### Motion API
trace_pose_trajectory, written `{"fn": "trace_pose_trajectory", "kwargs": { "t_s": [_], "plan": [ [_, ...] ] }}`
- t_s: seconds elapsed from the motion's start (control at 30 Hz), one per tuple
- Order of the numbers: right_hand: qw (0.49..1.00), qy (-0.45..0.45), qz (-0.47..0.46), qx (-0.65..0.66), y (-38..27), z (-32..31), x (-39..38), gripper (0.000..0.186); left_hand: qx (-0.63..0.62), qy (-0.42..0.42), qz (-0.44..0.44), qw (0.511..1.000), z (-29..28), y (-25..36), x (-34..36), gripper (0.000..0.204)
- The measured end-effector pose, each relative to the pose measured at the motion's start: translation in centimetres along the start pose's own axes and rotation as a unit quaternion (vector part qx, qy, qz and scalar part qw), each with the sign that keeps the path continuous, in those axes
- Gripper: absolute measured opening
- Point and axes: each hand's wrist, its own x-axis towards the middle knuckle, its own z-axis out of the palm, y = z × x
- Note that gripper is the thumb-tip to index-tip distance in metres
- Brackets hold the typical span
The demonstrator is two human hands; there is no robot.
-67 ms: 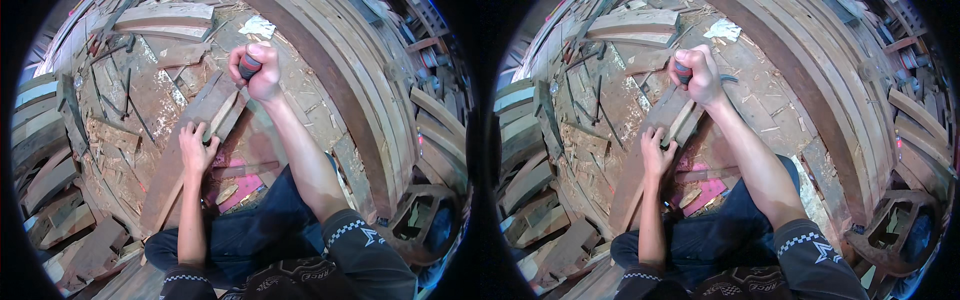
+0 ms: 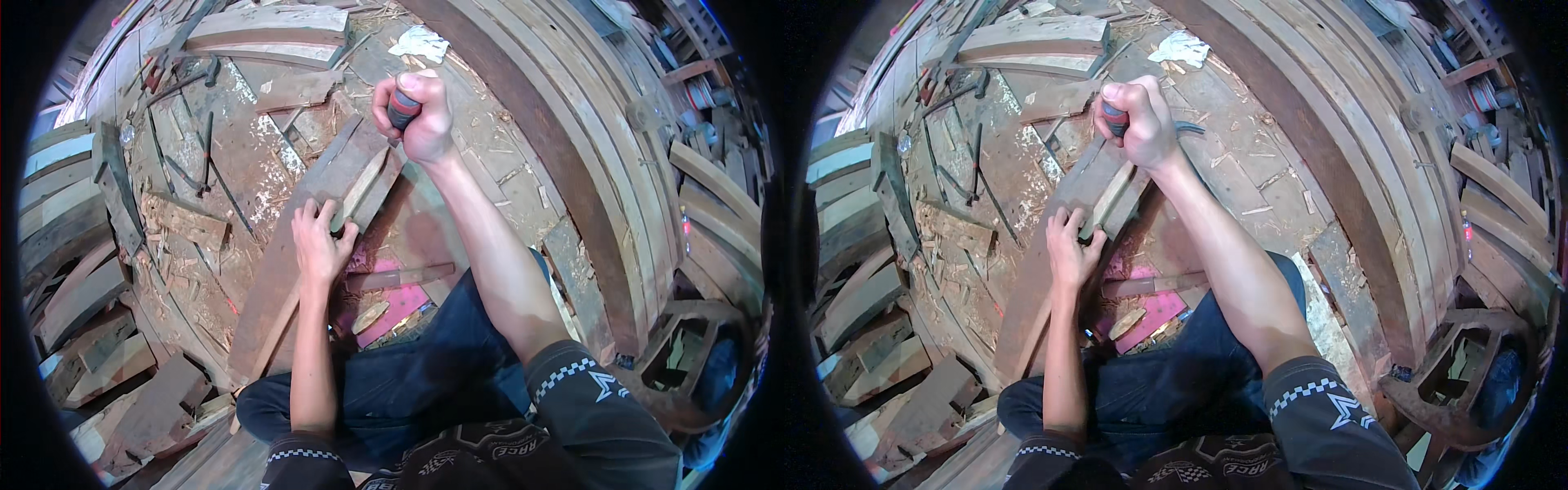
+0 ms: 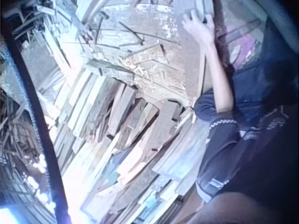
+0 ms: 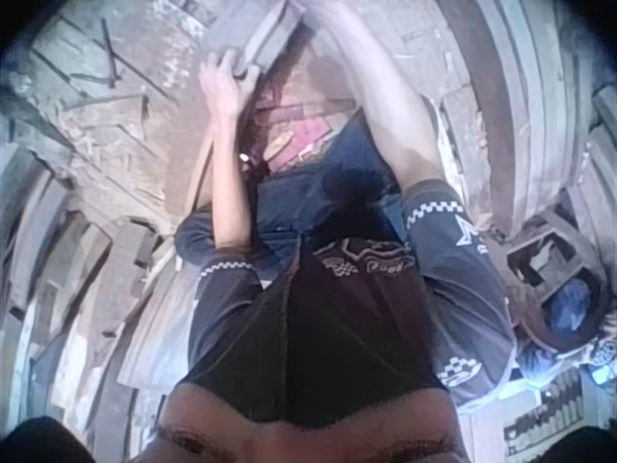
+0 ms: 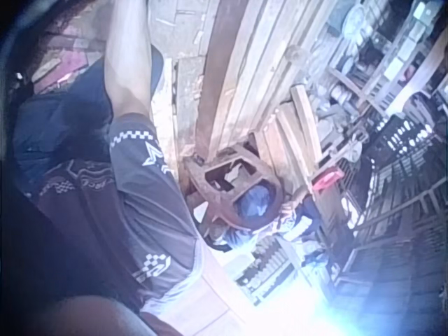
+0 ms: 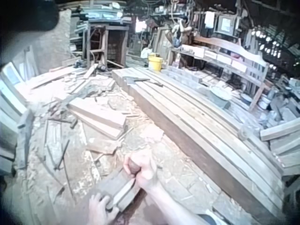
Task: The person carves and shapes a piece of wood using a hand chisel.
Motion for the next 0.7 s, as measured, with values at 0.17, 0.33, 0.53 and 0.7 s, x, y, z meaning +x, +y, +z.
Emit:
{"fn": "trace_pose_trajectory", "kwargs": {
  "t_s": [0.17,0.33,0.53,0.7],
  "plan": [
    [1.0,-0.016,-0.006,0.01,-0.13,0.01,-0.11,0.062,-0.01,-0.011,-0.006,1.0,-0.04,0.03,-0.02,0.028],
    [0.999,-0.03,-0.026,0.004,-0.24,-0.06,-0.12,0.062,-0.002,-0.005,-0.007,1.0,-0.11,0.0,-0.04,0.027],
    [0.999,-0.021,-0.022,-0.023,0.15,-0.27,-0.08,0.062,0.0,0.0,0.001,1.0,-0.05,0.34,0.09,0.026],
    [1.0,-0.025,-0.006,0.012,-0.17,-0.18,-0.01,0.063,0.003,-0.002,0.001,1.0,-0.18,0.23,0.06,0.027]
  ]
}}
